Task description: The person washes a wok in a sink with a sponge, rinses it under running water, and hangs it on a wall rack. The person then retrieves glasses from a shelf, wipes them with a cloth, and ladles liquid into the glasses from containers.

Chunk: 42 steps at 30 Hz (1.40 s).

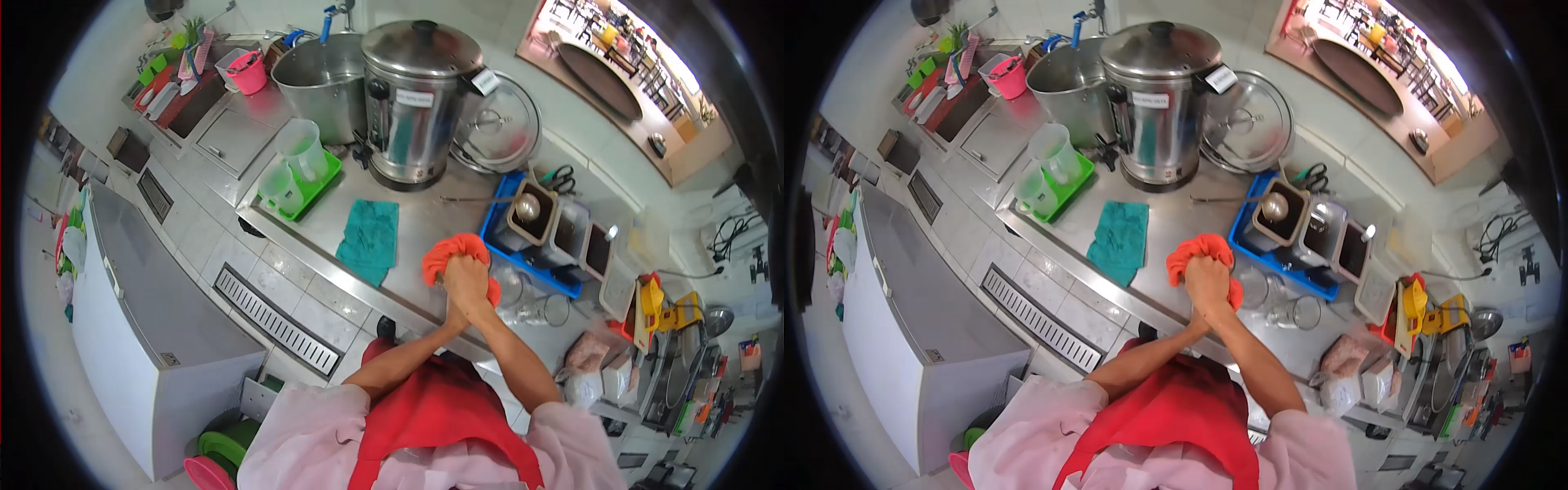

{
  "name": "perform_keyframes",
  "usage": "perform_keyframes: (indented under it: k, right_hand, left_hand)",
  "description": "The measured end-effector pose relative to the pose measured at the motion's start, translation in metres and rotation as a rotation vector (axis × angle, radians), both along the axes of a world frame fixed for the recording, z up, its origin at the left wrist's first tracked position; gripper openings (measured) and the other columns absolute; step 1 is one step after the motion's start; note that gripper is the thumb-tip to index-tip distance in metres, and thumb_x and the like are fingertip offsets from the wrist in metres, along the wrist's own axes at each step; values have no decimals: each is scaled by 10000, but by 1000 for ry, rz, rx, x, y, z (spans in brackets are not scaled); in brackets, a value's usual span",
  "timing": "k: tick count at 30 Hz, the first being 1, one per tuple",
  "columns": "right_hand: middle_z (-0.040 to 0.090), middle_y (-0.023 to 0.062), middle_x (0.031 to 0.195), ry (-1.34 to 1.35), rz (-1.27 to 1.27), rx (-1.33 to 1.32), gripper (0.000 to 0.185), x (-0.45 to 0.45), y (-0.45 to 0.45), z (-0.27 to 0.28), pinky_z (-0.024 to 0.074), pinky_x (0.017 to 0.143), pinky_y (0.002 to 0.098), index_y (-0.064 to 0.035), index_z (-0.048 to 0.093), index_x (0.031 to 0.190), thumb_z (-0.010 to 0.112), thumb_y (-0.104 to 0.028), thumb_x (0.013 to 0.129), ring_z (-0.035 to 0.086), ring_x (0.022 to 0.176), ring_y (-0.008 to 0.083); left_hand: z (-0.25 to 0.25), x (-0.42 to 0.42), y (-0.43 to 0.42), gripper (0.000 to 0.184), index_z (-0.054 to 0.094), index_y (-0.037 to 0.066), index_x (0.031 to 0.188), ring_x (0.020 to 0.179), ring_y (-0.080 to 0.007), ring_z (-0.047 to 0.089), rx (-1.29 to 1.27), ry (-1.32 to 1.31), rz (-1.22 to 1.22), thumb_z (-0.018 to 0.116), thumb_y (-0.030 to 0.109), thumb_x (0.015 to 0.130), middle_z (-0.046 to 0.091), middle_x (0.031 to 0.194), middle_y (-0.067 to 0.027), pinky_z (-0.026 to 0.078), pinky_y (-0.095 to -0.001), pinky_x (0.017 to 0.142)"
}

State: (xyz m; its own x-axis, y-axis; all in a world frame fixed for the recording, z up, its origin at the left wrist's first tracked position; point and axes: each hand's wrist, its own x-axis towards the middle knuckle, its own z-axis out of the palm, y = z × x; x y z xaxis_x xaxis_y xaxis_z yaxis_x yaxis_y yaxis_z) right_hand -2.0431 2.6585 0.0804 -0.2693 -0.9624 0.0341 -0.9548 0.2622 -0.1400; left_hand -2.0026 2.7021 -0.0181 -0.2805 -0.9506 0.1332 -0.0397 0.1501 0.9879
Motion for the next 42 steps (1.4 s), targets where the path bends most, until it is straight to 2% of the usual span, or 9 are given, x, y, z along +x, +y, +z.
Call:
perform_keyframes:
  k: [19, 22, 25, 27, 29, 32, 35, 39, 42]
  right_hand:
    - [639, 209, 757, 113, -298, -48, 178, -34, -25, 7, 525, 649, 405, 12, 581, 743, 669, -140, 713, 646, 716, 338]
    - [650, 198, 780, -786, -492, -794, 184, -57, -16, 24, 528, 656, 364, 30, 628, 804, 612, -149, 762, 635, 680, 317]
    - [667, 129, 826, -728, -487, -598, 235, -36, -14, 77, 471, 839, 403, -2, 674, 909, 579, -177, 786, 628, 748, 269]
    - [673, 99, 895, 377, 257, 0, 261, -18, -24, 61, 324, 1009, 474, -46, 693, 923, 548, -239, 826, 620, 843, 251]
    - [674, 85, 949, 639, 410, 477, 298, -9, -43, 23, 151, 1076, 534, -87, 698, 967, 534, -297, 833, 604, 950, 280]
    - [671, 126, 978, 696, 313, 806, 278, -1, -69, -71, 295, 951, 632, -103, 717, 899, 530, -286, 806, 623, 899, 321]
    - [680, 128, 940, 759, 293, 818, 286, 0, -76, -127, 360, 847, 658, -104, 717, 906, 544, -304, 799, 627, 887, 336]
    - [673, 151, 978, 599, 373, 796, 383, -10, -65, -21, 448, 785, 559, -69, 686, 999, 588, -357, 766, 628, 922, 304]
    - [669, 152, 1000, 208, 210, 841, 470, -54, -59, 37, 458, 819, 455, -58, 656, 1064, 604, -396, 743, 627, 951, 292]
  left_hand:
    - [11, -5, -46, 452, 589, 65, 1070, 813, -391, 627, -92, -436, -464, 701, 242, 669, 652, 862, -193, 498, -453, 682]
    - [16, 1, -50, 394, 617, 67, 1003, 759, -412, 619, 7, -282, -394, 700, 201, 642, 652, 842, -188, 507, -465, 647]
    - [12, -6, -47, 478, 576, 79, 1089, 913, -327, 625, -78, -170, -309, 713, 232, 657, 648, 998, -149, 497, -426, 779]
    - [-11, -13, -38, 510, 536, 89, 1135, 974, -288, 581, -13, -89, -360, 710, 243, 681, 606, 1064, -124, 464, -407, 827]
    - [-48, -21, -23, 578, 457, 108, 1227, 1096, -209, 491, 96, 63, -473, 702, 266, 727, 521, 1194, -74, 396, -370, 922]
    - [-122, -28, 7, 650, 378, 128, 1319, 1218, -130, 401, 196, 215, -640, 695, 288, 774, 436, 1325, -23, 329, -333, 1018]
    - [-137, -35, 5, 401, 412, 107, 1303, 1240, -245, 396, -533, -175, -459, 474, 268, 941, 411, 1360, -63, 294, -403, 1054]
    - [-16, -2, -29, 263, 634, 86, 969, 880, -247, 619, -890, -518, -340, 638, 95, 706, 643, 897, -108, 479, -402, 779]
    - [4, 10, -40, 83, 574, 43, 696, 531, -383, 547, -130, -20, -333, 599, 78, 625, 527, 546, -144, 450, -406, 511]
